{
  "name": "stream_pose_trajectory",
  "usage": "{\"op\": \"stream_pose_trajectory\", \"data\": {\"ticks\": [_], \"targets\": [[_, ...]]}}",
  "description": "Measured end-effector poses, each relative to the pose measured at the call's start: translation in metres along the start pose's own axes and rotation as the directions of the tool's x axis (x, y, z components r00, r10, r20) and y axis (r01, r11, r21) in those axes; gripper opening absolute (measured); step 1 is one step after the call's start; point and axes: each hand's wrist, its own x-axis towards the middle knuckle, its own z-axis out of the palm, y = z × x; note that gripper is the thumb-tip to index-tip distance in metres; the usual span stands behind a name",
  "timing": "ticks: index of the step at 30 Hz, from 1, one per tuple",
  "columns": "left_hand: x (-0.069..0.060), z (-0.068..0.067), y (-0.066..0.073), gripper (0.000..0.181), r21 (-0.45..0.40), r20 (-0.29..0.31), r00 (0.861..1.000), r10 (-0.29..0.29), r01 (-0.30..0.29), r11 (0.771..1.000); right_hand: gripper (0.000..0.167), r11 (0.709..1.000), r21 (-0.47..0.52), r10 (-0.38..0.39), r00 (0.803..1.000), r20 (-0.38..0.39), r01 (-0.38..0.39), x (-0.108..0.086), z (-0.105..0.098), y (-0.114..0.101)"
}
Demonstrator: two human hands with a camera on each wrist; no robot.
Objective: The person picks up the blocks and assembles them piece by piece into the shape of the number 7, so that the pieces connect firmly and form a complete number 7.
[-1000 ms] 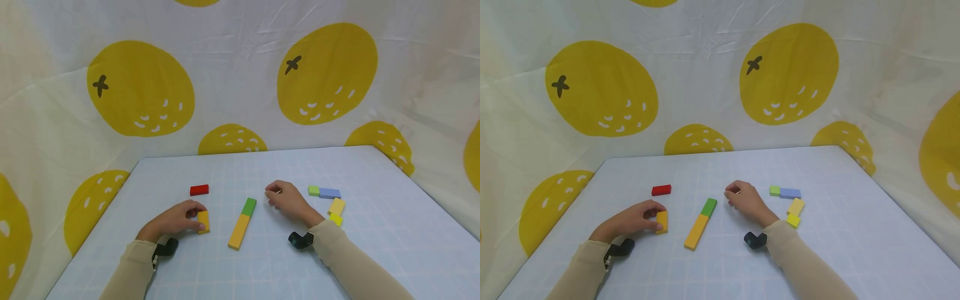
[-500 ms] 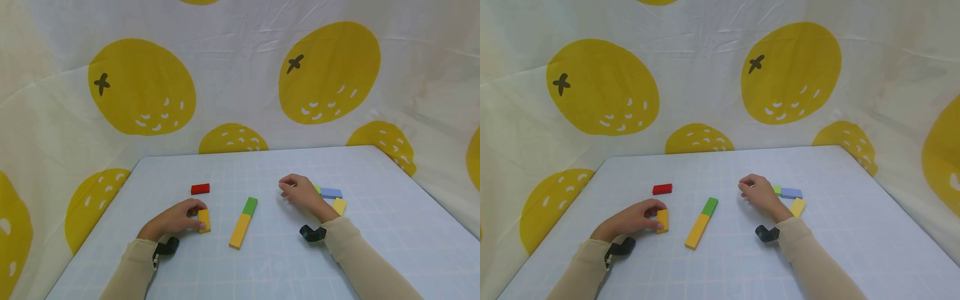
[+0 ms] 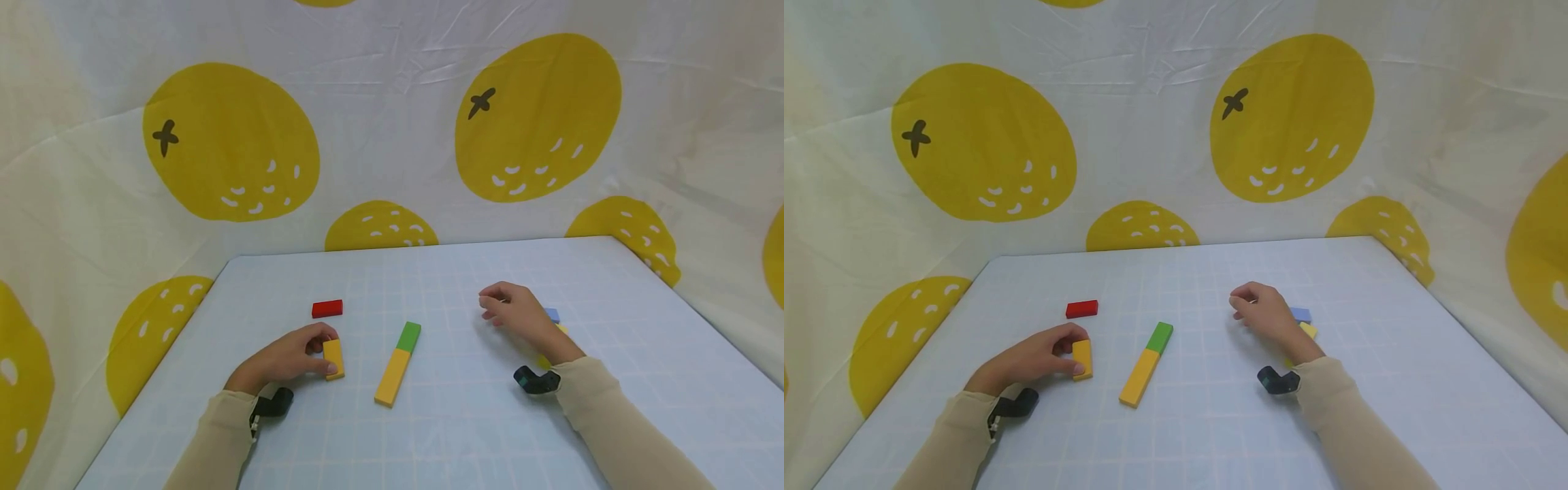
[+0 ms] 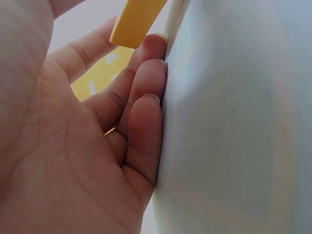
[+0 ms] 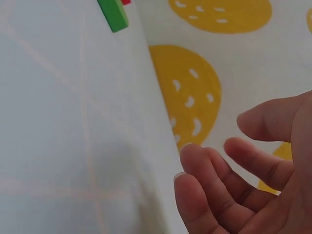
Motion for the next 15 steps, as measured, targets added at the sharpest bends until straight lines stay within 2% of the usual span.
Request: {"op": "stream_pose_trajectory", "data": {"ticks": [10,15], "targets": [[0.0,0.002,0.004,0.049,0.015,-0.007,0.998,-0.058,0.058,0.998,0.045,1.0,-0.022,-0.006,0.999,-0.033,0.005,-0.015,-0.028,0.015],[0.0,0.001,0.003,0.049,0.012,-0.011,0.999,-0.045,0.045,0.999,0.045,0.998,-0.059,0.011,0.999,-0.052,-0.014,-0.023,-0.039,0.019]]}}
